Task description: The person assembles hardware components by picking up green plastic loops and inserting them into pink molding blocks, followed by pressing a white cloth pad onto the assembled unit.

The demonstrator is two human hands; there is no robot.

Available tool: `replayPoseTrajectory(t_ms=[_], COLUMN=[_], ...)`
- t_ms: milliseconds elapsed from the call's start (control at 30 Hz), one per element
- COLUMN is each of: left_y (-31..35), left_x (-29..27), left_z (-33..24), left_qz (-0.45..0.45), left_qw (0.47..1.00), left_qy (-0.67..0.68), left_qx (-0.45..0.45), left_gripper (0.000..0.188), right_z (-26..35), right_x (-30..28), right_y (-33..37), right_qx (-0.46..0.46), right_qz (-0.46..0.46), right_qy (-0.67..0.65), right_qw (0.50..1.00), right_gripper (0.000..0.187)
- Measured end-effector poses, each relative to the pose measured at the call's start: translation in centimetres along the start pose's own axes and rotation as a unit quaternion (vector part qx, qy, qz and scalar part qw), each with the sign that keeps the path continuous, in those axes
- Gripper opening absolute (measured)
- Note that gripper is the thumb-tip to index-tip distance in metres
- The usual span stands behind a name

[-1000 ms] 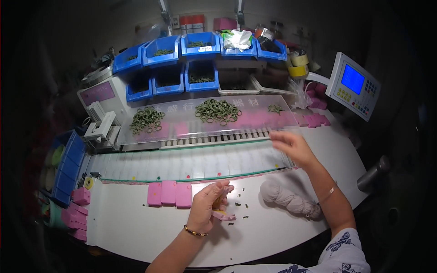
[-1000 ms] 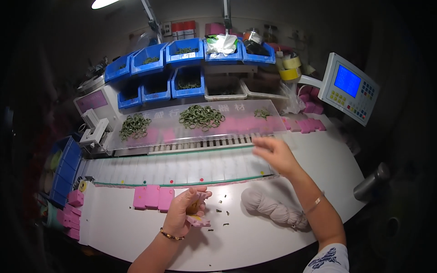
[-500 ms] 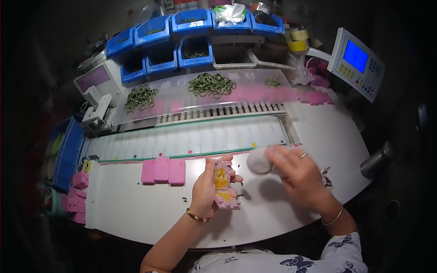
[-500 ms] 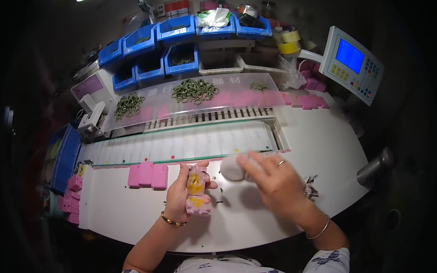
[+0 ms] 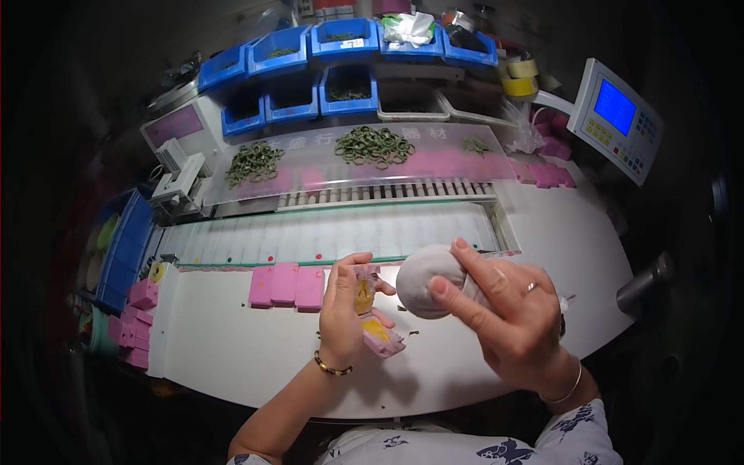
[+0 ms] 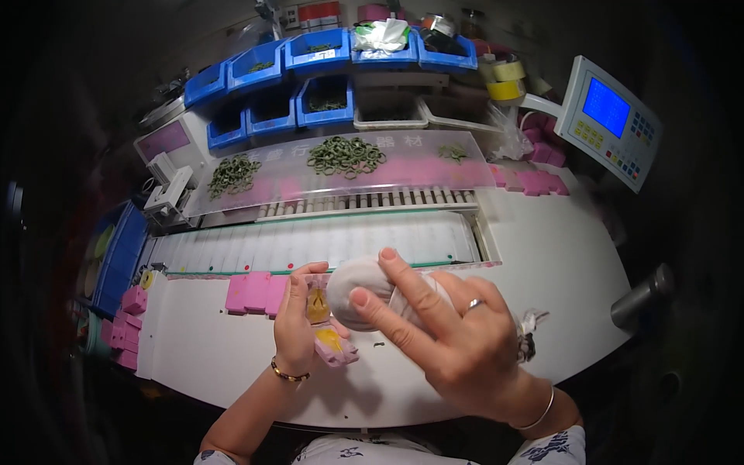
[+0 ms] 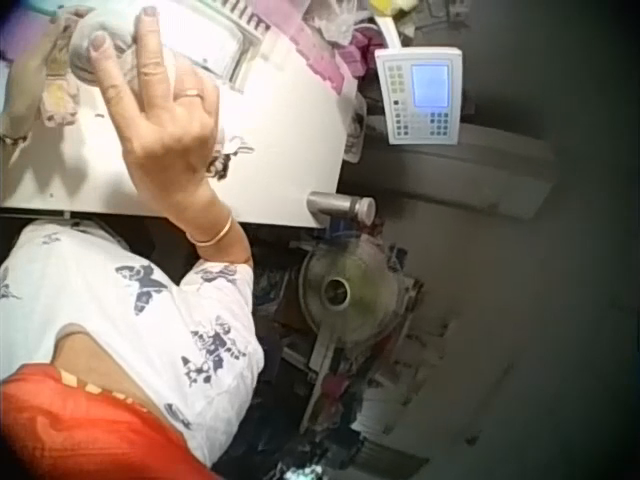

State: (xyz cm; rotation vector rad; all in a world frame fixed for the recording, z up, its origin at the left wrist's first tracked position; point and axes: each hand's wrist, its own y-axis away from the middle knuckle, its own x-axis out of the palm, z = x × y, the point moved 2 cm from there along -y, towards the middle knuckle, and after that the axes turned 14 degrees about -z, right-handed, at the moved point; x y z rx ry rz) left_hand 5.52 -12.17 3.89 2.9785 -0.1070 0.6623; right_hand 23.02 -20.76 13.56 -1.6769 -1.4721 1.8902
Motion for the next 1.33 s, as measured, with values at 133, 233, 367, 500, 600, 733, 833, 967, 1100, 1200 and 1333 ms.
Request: replayPoseTrajectory(t_ms=[133,233,367,500,600,733,833,967,1100,1200,1333], left_y=[0.2,-0.3,-2.4,-3.5,-2.8,-1.7,-0.8,0.2,0.4,0.4,1.0], left_x=[1.1,-0.4,-2.3,-3.4,-3.1,-1.6,-1.9,-1.5,-2.3,-2.9,-2.8], left_z=[-0.4,0.2,-2.1,-2.5,-1.9,-0.9,-0.8,-0.8,-1.2,-1.1,-2.2], left_qz=[0.098,0.000,-0.086,0.019,-0.024,0.058,0.088,0.141,0.145,0.067,-0.046], left_qw=[0.954,0.985,0.986,0.987,0.986,0.986,0.988,0.985,0.986,0.983,0.848], left_qy=[-0.056,0.021,0.044,0.149,0.123,0.147,0.125,0.096,0.052,-0.072,-0.312], left_qx=[0.279,0.173,0.138,-0.064,-0.111,-0.049,-0.023,0.037,0.066,0.152,0.426], left_gripper=[0.046,0.046,0.048,0.045,0.041,0.021,0.017,0.022,0.026,0.032,0.049], right_z=[3.6,2.5,0.3,-2.1,-2.7,-2.7,-2.1,-0.6,0.1,0.1,-0.3], right_x=[2.4,2.0,2.2,1.9,2.3,3.1,5.4,7.7,8.3,8.1,8.2], right_y=[1.7,2.3,4.2,6.5,6.1,3.2,1.4,0.8,0.5,0.2,0.1], right_qx=[-0.071,-0.063,0.013,0.053,0.073,0.151,0.344,0.377,0.357,0.314,0.365], right_qz=[0.085,0.149,0.180,0.255,0.265,0.189,0.127,0.047,0.005,-0.047,-0.059], right_qy=[-0.023,-0.038,-0.034,0.054,0.008,-0.133,-0.397,-0.496,-0.519,-0.452,-0.377], right_qw=[0.994,0.986,0.983,0.964,0.962,0.961,0.841,0.781,0.777,0.833,0.849], right_gripper=[0.042,0.045,0.046,0.049,0.053,0.055,0.055,0.036,0.024,0.021,0.023])
